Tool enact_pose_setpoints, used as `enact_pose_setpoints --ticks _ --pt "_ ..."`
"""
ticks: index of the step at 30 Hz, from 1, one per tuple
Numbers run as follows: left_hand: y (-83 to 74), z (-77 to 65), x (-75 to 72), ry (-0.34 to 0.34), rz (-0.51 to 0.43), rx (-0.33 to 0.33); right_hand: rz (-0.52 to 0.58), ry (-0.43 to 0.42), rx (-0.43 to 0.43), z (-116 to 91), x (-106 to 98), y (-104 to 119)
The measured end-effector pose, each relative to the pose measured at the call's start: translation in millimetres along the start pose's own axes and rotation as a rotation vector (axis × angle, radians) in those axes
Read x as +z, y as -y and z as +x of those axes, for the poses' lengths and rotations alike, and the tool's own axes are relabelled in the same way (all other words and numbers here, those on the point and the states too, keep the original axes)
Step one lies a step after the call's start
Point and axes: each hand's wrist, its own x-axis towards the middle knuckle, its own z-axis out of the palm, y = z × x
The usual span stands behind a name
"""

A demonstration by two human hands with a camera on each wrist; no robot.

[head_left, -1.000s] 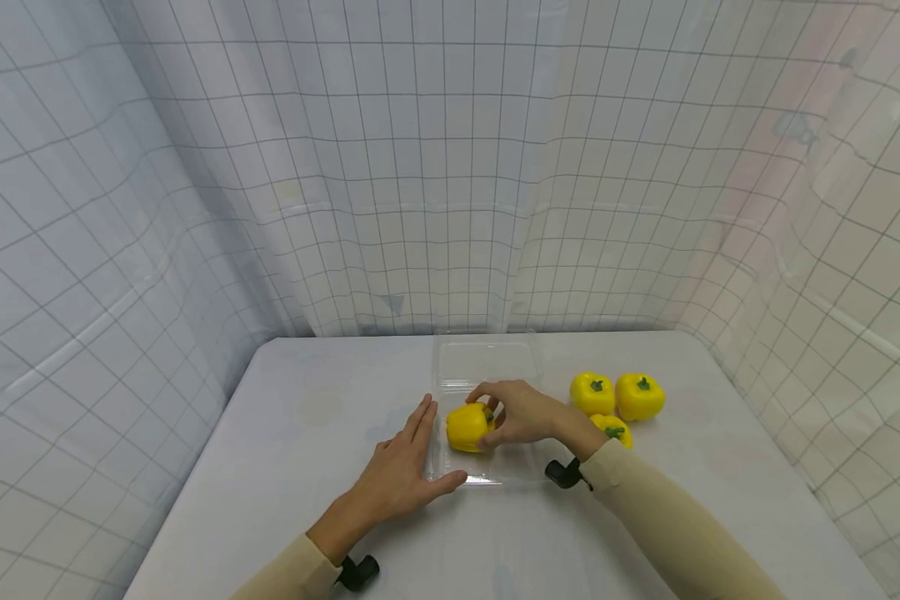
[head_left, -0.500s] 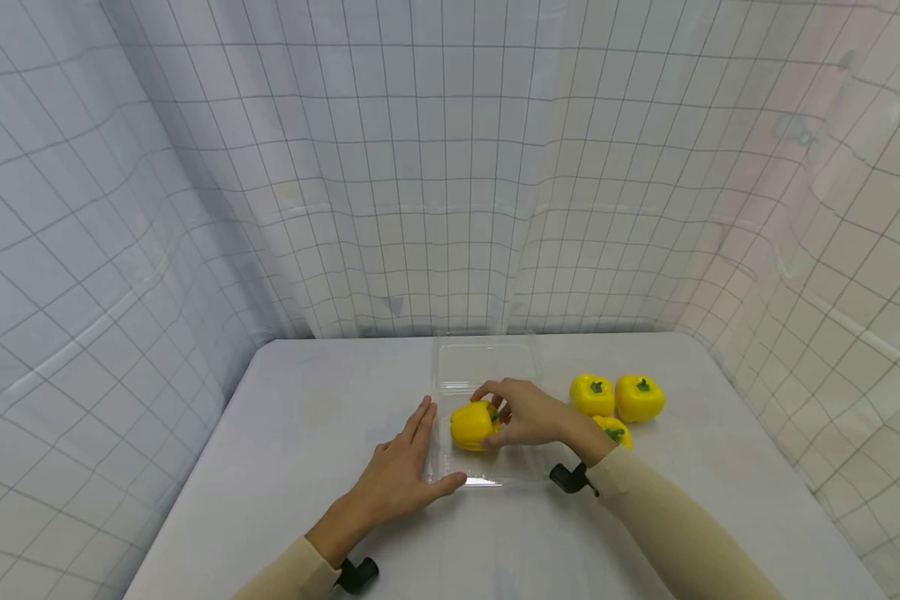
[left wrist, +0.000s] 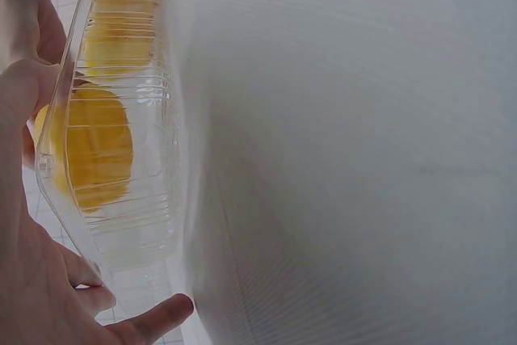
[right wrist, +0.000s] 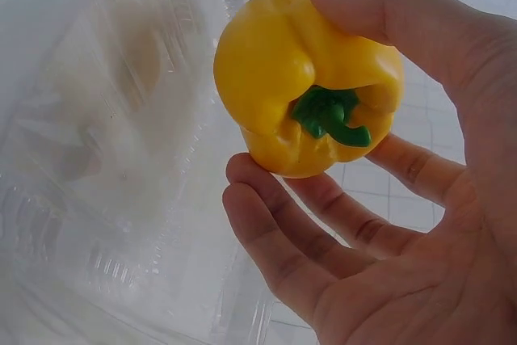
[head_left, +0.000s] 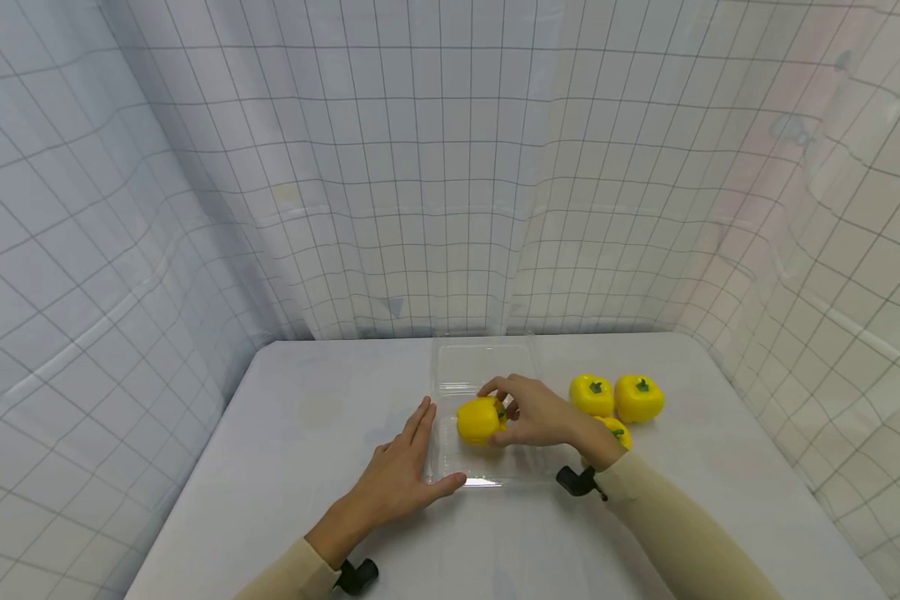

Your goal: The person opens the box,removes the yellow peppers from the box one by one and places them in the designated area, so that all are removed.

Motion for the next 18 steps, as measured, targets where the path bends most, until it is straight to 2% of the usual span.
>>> enact_pose_setpoints --ticks 11,18 --pt "-0.2 -0.7 -0.3 0.004 -0.004 -0.012 0.035 -0.04 -0.014 -5.2 -0.8 -4.9" --pt "-0.3 -1.3 -0.8 0.01 -0.017 -0.018 0.053 -0.07 0.023 -10.4 -1.8 -2.3"
